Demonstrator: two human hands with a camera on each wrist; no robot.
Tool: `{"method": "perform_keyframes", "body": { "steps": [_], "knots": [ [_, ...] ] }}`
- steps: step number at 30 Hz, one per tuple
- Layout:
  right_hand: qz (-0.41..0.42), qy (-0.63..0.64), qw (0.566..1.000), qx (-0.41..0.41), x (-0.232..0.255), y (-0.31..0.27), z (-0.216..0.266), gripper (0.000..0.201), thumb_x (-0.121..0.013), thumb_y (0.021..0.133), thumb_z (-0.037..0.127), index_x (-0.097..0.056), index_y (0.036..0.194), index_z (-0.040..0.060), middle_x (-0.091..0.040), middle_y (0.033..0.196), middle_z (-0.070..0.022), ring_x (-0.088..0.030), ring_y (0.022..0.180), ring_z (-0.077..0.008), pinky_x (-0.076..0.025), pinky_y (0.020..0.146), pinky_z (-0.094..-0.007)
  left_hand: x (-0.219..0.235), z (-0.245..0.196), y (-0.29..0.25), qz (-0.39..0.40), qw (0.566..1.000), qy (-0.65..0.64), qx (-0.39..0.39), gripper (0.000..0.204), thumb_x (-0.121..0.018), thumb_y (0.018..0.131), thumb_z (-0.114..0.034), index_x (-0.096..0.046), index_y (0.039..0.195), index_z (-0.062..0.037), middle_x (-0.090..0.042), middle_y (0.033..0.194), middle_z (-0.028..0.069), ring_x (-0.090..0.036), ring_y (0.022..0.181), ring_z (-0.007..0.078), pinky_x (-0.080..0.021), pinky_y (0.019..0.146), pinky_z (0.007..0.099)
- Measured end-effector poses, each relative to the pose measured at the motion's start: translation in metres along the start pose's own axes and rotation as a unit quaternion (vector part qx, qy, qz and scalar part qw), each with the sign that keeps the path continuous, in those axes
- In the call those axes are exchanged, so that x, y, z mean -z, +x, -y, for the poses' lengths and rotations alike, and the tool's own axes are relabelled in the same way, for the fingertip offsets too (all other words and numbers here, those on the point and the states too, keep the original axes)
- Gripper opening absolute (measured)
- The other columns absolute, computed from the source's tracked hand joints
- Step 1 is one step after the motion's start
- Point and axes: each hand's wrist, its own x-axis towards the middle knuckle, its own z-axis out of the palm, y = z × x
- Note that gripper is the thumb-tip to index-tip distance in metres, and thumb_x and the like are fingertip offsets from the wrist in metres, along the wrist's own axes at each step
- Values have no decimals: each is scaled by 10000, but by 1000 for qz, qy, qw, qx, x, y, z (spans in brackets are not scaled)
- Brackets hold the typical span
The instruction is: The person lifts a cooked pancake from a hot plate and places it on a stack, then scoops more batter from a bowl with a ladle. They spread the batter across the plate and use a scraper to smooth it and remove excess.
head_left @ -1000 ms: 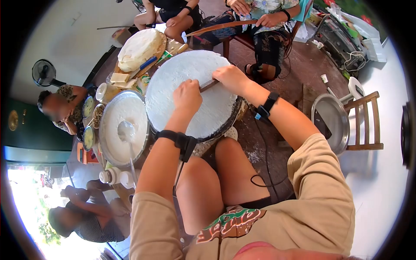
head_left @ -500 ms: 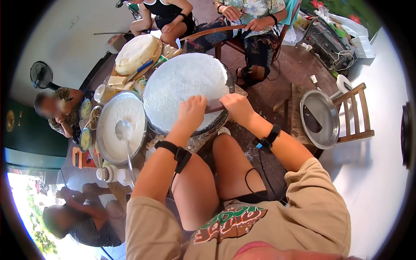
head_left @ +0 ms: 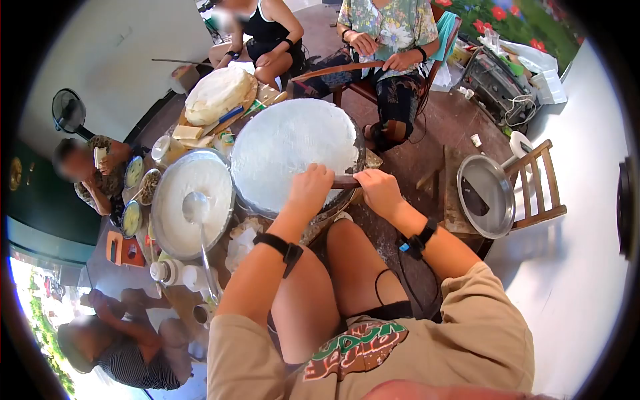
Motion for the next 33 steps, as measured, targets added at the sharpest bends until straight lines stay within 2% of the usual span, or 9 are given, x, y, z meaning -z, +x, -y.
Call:
{"method": "perform_keyframes", "body": {
  "steps": [2, 5, 8, 11, 15, 17, 19, 23, 33],
  "knots": [
    [-53, 67, 995, -52, 8, 2, 8, 185, -611, 735, 63, -593, 918, 43, -625, 824, -121, -612, 777, -309, -498, 661, -371, 14, -3, 3, -7, 1000, -22, -9, 174, -587, 687, 3, -560, 842, -70, -568, 849, 71, -558, 881, 259, -493, 682, 367],
    [-46, 185, 966, -175, 35, 13, 21, 208, -644, 761, 60, -589, 959, 28, -645, 859, -144, -618, 774, -328, -498, 669, -355, 42, -8, 17, -232, 964, -113, -65, 295, -609, 687, 20, -592, 971, -59, -603, 935, 101, -556, 908, 272, -489, 714, 356],
    [-92, 362, 880, -292, 41, 20, 24, 228, -642, 799, 56, -592, 1019, 22, -666, 859, -102, -656, 743, -183, -511, 640, -285, 96, -24, 16, -394, 907, -130, 74, 322, -596, 742, 15, -595, 1060, -31, -608, 984, 111, -563, 877, 273, -461, 787, 381],
    [-127, 620, 692, -348, 62, 33, 45, 232, -634, 821, 59, -593, 1048, 31, -663, 900, -57, -638, 765, -108, -528, 622, -250, 76, -23, -13, -281, 844, -388, 240, 332, -645, 747, 11, -592, 1073, -23, -602, 1004, 111, -569, 850, 235, -466, 782, 341],
    [-198, 596, 694, -353, 68, 31, 54, 219, -624, 830, 69, -591, 1044, 39, -654, 903, -42, -631, 738, -103, -522, 595, -238, 67, -55, -43, -268, 744, -542, 284, 277, -650, 774, -7, -602, 1046, -21, -618, 961, 82, -559, 812, 169, -470, 718, 294],
    [-222, 439, 804, -334, 66, 20, 33, 184, -637, 824, 80, -595, 993, 20, -631, 839, -8, -568, 687, -61, -483, 576, -219, 52, -63, -62, -252, 778, -491, 301, 237, -662, 772, -41, -618, 1005, -42, -618, 901, 44, -552, 823, 144, -450, 720, 298],
    [-228, 396, 829, -321, 69, 7, 19, 171, -639, 824, 84, -601, 976, 15, -623, 836, 2, -543, 672, -49, -473, 565, -209, 44, -65, -69, -230, 852, -368, 293, 217, -678, 757, -74, -628, 969, -65, -616, 850, 28, -551, 825, 153, -425, 730, 318],
    [-218, 549, 724, -355, 65, -18, 15, 226, -632, 828, 77, -583, 1038, 7, -635, 891, -33, -607, 737, -91, -526, 600, -245, 34, -65, -55, -173, 950, -121, 232, 200, -704, 710, -174, -631, 889, -122, -616, 806, 44, -553, 836, 249, -352, 786, 404],
    [-182, 454, 759, -430, 50, -67, -5, 297, -633, 798, 65, -580, 1076, -25, -627, 907, -49, -603, 723, -104, -513, 563, -231, -46, -65, 38, -43, 977, 50, 202, 131, -614, 748, -184, -591, 847, -101, -643, 817, 101, -577, 901, 269, -345, 859, 429]
  ]
}}
